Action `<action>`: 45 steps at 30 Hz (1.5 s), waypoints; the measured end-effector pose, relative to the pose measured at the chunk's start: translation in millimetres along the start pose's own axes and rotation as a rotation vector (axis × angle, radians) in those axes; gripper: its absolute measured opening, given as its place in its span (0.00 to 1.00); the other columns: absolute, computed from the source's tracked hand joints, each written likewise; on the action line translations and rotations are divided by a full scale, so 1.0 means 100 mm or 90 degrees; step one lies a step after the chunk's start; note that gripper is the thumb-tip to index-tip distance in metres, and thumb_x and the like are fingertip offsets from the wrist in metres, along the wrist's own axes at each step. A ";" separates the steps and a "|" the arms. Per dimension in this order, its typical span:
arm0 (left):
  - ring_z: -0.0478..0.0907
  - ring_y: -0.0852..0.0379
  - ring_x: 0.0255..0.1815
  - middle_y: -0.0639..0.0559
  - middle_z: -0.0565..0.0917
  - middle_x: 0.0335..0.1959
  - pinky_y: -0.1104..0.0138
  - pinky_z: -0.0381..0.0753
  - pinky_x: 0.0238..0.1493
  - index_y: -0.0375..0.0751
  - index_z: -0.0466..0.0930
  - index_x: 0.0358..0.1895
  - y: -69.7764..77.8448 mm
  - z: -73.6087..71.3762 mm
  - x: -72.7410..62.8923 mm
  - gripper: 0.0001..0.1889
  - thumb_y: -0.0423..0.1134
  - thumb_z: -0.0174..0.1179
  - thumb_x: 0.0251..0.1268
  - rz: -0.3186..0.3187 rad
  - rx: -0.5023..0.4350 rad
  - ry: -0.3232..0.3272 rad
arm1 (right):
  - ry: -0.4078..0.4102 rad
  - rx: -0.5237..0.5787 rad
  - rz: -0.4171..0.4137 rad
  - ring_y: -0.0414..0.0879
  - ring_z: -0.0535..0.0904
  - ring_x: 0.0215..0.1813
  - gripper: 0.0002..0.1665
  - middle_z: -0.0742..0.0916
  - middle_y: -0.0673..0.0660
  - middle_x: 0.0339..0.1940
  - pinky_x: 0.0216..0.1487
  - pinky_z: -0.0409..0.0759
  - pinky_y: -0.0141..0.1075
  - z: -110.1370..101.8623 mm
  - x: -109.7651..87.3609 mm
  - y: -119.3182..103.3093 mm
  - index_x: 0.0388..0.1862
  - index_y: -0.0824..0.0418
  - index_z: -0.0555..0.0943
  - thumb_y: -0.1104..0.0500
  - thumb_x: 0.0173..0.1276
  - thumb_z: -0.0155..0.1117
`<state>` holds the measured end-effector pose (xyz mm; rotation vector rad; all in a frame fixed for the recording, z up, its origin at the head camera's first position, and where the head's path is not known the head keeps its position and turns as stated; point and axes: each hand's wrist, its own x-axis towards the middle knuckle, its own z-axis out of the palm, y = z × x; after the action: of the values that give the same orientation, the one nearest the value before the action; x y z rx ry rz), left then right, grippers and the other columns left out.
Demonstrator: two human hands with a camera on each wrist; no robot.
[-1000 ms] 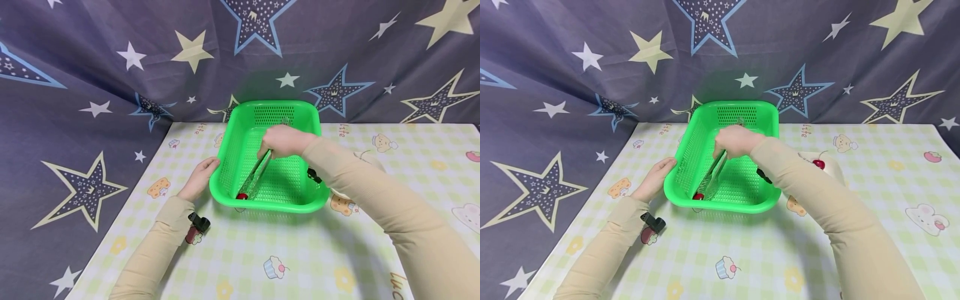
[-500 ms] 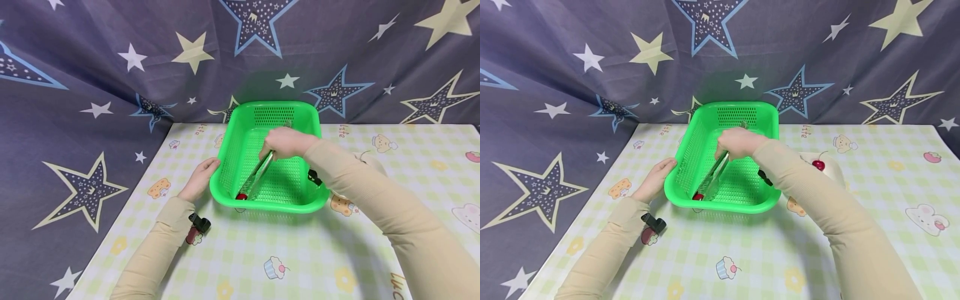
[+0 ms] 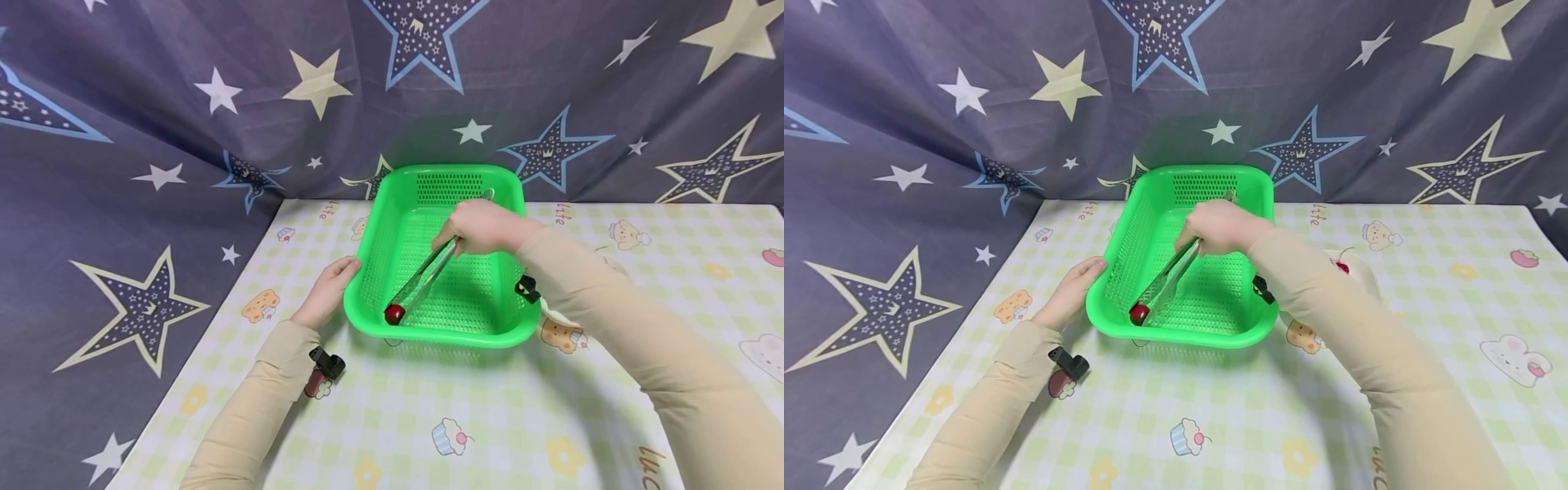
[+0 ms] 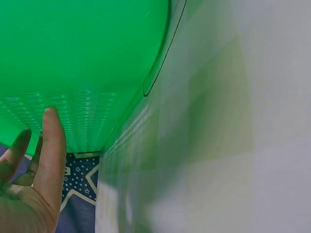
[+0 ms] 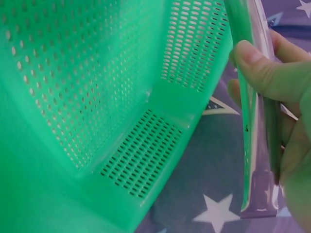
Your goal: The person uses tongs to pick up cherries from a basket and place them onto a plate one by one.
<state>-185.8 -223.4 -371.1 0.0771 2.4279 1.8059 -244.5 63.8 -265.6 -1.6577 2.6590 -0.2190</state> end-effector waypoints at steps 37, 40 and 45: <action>0.65 0.43 0.65 0.33 0.70 0.61 0.54 0.59 0.71 0.27 0.65 0.63 0.01 0.04 -0.03 0.24 0.43 0.39 0.77 -0.019 -0.015 -0.003 | 0.265 0.015 0.080 0.47 0.86 0.35 0.22 0.90 0.52 0.36 0.35 0.84 0.42 0.11 -1.06 -0.06 0.40 0.55 0.88 0.71 0.44 0.75; 0.65 0.44 0.64 0.33 0.70 0.61 0.54 0.59 0.71 0.27 0.65 0.63 0.02 0.03 -0.03 0.24 0.44 0.39 0.77 -0.016 -0.010 -0.001 | 0.281 0.018 0.077 0.46 0.86 0.34 0.23 0.90 0.52 0.34 0.32 0.84 0.41 0.13 -1.13 -0.06 0.40 0.54 0.88 0.72 0.44 0.75; 0.67 0.46 0.61 0.33 0.71 0.59 0.56 0.62 0.69 0.27 0.65 0.62 0.04 0.04 -0.03 0.23 0.43 0.39 0.77 -0.017 -0.013 0.003 | 0.303 -0.001 0.076 0.45 0.86 0.31 0.23 0.90 0.52 0.32 0.26 0.80 0.37 0.18 -1.23 -0.05 0.38 0.55 0.88 0.73 0.42 0.75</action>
<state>-182.3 -218.9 -368.6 0.0373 2.4014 1.8210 -183.7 169.6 -291.7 -1.6058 3.0729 -0.6893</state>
